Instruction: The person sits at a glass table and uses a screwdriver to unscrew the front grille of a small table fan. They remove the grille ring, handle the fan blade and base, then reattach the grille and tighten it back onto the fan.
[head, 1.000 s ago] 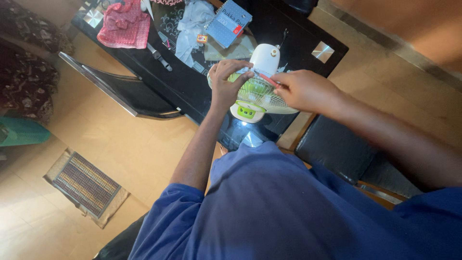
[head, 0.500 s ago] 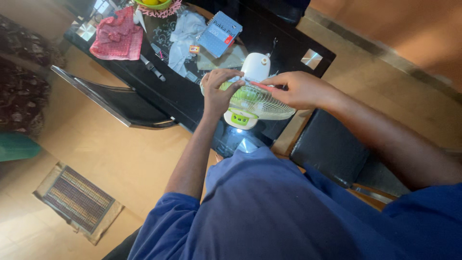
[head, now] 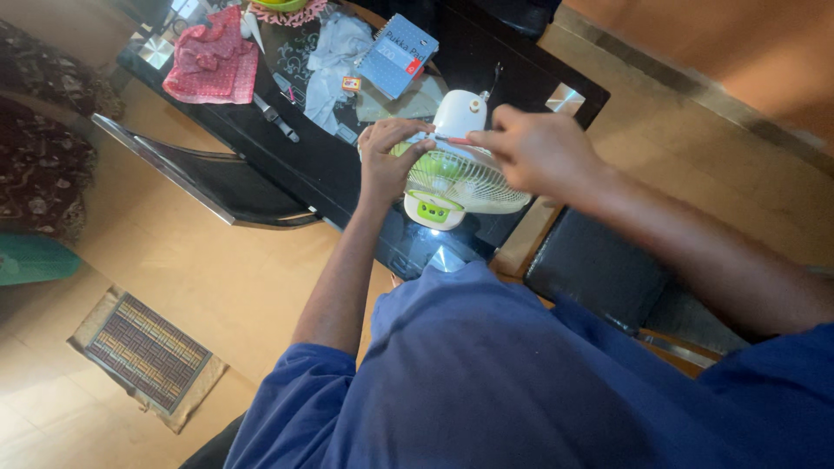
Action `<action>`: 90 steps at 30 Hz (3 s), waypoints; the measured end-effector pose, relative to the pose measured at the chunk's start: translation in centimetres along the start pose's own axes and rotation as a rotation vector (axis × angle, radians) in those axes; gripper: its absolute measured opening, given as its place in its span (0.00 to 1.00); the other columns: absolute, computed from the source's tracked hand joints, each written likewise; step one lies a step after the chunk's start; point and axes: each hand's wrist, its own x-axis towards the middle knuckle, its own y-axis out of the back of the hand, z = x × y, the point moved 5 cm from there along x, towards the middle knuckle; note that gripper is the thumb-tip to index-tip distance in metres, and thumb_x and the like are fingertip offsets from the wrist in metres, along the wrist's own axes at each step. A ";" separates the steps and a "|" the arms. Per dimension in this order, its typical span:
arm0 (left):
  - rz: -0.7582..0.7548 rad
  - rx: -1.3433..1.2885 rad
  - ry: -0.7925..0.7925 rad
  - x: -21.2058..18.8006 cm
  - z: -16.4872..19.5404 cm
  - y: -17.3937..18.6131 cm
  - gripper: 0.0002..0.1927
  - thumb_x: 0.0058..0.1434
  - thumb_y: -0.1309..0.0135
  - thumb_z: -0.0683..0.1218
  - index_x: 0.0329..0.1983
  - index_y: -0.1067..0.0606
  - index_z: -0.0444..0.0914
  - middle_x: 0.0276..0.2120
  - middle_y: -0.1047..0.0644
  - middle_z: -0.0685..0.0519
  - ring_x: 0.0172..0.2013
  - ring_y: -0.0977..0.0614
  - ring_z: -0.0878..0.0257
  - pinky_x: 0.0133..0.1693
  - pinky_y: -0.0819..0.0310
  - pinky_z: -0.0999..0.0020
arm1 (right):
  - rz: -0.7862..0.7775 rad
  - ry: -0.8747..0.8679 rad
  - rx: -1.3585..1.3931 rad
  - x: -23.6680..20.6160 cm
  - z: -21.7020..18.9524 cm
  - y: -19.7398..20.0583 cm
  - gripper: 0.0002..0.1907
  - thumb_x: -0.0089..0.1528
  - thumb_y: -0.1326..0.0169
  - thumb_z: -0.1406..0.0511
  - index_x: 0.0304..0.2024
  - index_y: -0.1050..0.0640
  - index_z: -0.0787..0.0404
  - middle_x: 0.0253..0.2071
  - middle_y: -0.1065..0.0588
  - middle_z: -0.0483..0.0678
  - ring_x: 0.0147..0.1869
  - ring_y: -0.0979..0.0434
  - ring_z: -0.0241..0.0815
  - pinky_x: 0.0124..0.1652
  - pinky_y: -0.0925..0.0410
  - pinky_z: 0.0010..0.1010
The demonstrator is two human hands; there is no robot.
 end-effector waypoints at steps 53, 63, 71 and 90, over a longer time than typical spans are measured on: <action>0.027 0.034 -0.001 -0.8 0.8 -0.8 0.12 0.59 0.34 0.53 0.44 0.17 0.46 0.44 0.18 0.61 0.53 0.22 0.64 0.63 0.45 0.58 | -0.503 -0.657 1.209 0.4 5.1 -3.9 0.19 0.67 0.53 0.61 0.57 0.21 0.59 0.27 0.26 0.44 0.20 0.33 0.29 0.17 0.44 0.23; 0.023 0.010 0.023 -0.8 0.5 -0.5 0.12 0.59 0.34 0.54 0.43 0.16 0.47 0.44 0.18 0.62 0.53 0.22 0.65 0.63 0.46 0.58 | -0.271 -0.200 0.575 0.8 2.5 -1.1 0.16 0.65 0.45 0.59 0.55 0.20 0.51 0.32 0.21 0.41 0.32 0.22 0.32 0.31 0.31 0.26; -0.002 -0.002 0.004 -0.4 0.5 -0.9 0.12 0.60 0.34 0.54 0.43 0.16 0.46 0.44 0.18 0.61 0.54 0.23 0.63 0.64 0.48 0.57 | -0.161 -0.069 0.360 1.0 2.8 -0.8 0.15 0.64 0.41 0.58 0.49 0.19 0.57 0.33 0.23 0.45 0.34 0.21 0.37 0.32 0.30 0.31; -0.019 0.004 0.029 -0.1 -0.1 -0.6 0.11 0.60 0.34 0.54 0.42 0.16 0.46 0.44 0.17 0.62 0.53 0.22 0.64 0.63 0.47 0.58 | -0.012 0.042 0.030 0.3 3.1 -1.1 0.15 0.64 0.41 0.56 0.52 0.20 0.49 0.39 0.22 0.45 0.39 0.18 0.46 0.36 0.28 0.38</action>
